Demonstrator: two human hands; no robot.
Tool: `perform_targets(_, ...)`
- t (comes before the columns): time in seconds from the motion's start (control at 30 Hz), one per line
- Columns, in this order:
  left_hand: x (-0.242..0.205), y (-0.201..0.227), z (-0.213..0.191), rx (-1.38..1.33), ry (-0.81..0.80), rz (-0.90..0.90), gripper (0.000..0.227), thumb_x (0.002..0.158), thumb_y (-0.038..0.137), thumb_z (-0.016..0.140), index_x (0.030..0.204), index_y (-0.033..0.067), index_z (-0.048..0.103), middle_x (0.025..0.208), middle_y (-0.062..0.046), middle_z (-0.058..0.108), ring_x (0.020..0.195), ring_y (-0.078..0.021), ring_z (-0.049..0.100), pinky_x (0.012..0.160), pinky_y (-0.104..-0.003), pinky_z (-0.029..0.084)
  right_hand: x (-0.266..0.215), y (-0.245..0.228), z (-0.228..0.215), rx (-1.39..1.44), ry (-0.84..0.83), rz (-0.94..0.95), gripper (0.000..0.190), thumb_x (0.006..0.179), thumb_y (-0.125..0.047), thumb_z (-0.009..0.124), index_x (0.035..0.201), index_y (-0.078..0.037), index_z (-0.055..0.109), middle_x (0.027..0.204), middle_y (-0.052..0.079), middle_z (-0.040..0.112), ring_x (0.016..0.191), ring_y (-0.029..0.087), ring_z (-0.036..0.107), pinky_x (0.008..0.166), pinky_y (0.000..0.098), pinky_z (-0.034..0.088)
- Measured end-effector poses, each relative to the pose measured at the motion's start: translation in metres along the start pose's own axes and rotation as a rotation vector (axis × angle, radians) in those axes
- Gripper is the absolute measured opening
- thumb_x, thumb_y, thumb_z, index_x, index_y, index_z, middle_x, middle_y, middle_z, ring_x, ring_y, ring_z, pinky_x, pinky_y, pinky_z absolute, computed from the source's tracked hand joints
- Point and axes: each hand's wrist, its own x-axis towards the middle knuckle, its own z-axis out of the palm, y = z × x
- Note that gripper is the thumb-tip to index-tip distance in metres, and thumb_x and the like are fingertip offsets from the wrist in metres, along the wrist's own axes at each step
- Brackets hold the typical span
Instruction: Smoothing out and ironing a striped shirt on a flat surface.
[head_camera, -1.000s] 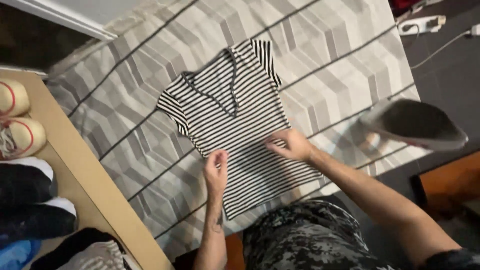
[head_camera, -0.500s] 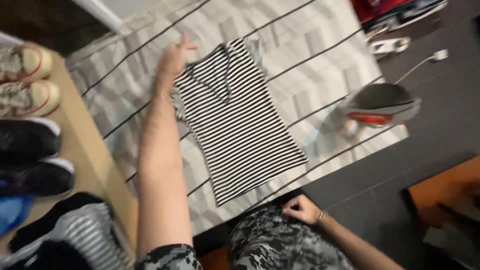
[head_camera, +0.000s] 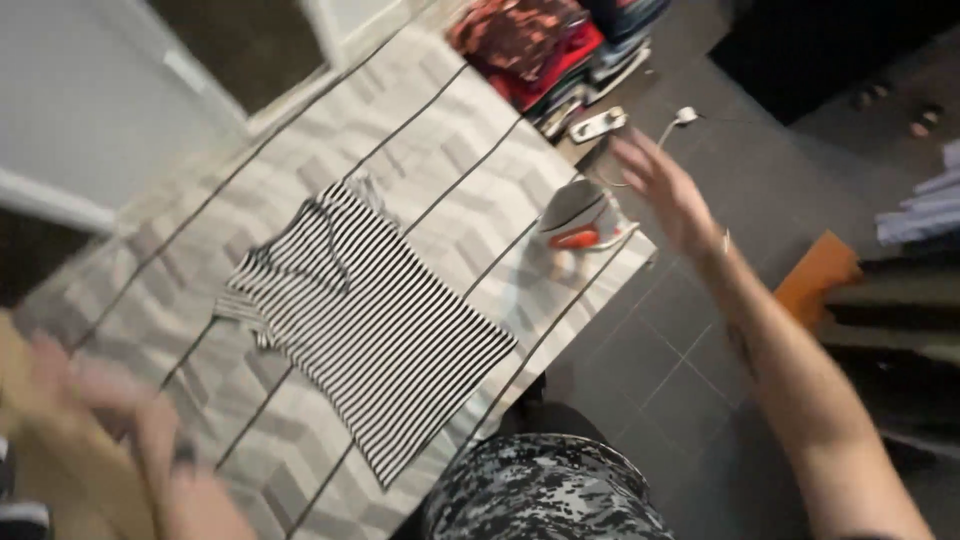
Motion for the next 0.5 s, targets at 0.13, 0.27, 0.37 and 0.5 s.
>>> perform_targets(0.13, -0.012, -0.001, -0.031, -0.061, -0.045, 0.156, 0.059, 0.110, 0.001, 0.028, 0.168, -0.0060, 0.019, 0.175, -0.016, 0.012, 0.161, -0.0337, 0.009, 0.130, -0.054, 0.005, 0.068, 0.005, -0.053, -0.008, -0.056, 0.115, 0.078, 0.101, -0.067, 0.037, 0.164, -0.025, 0.019, 0.171, 0.005, 0.027, 0.158, 0.024, 0.026, 0.121, 0.0532, 0.022)
perform_targets(0.27, -0.005, 0.047, -0.043, -0.119, -0.056, 0.291, 0.064, 0.105, 0.007, 0.034, 0.167, -0.0039, 0.021, 0.174, -0.017, 0.014, 0.161, -0.0338, 0.010, 0.130, -0.055, 0.006, 0.106, 0.077, -0.067, 0.192, -0.018, 0.110, 0.081, 0.105, -0.066, 0.050, 0.168, -0.026, 0.017, 0.172, 0.013, 0.023, 0.155, 0.046, 0.015, 0.107, 0.0780, 0.007)
perform_targets(0.37, 0.015, 0.153, -0.041, -0.198, -0.082, 0.479, 0.068, 0.101, 0.013, 0.039, 0.165, -0.0023, 0.022, 0.173, -0.018, 0.015, 0.161, -0.0339, 0.010, 0.129, -0.056, 0.007, 0.129, 0.093, -0.083, -0.041, 0.036, 0.272, 0.059, 0.090, -0.040, 0.056, 0.148, -0.031, 0.053, 0.171, -0.007, 0.024, 0.152, 0.025, 0.032, 0.108, 0.0605, 0.041)
perform_targets(0.5, 0.020, 0.341, -0.038, -0.332, -0.093, 0.739, 0.074, 0.095, 0.019, 0.044, 0.164, -0.0002, 0.025, 0.172, -0.019, 0.017, 0.161, -0.0340, 0.011, 0.128, -0.057, 0.009, 0.102, 0.123, -0.106, -0.575, -0.142, -0.695, 0.083, 0.105, -0.068, 0.043, 0.159, -0.006, 0.038, 0.165, 0.022, 0.030, 0.154, 0.041, 0.020, 0.122, 0.0608, 0.018)
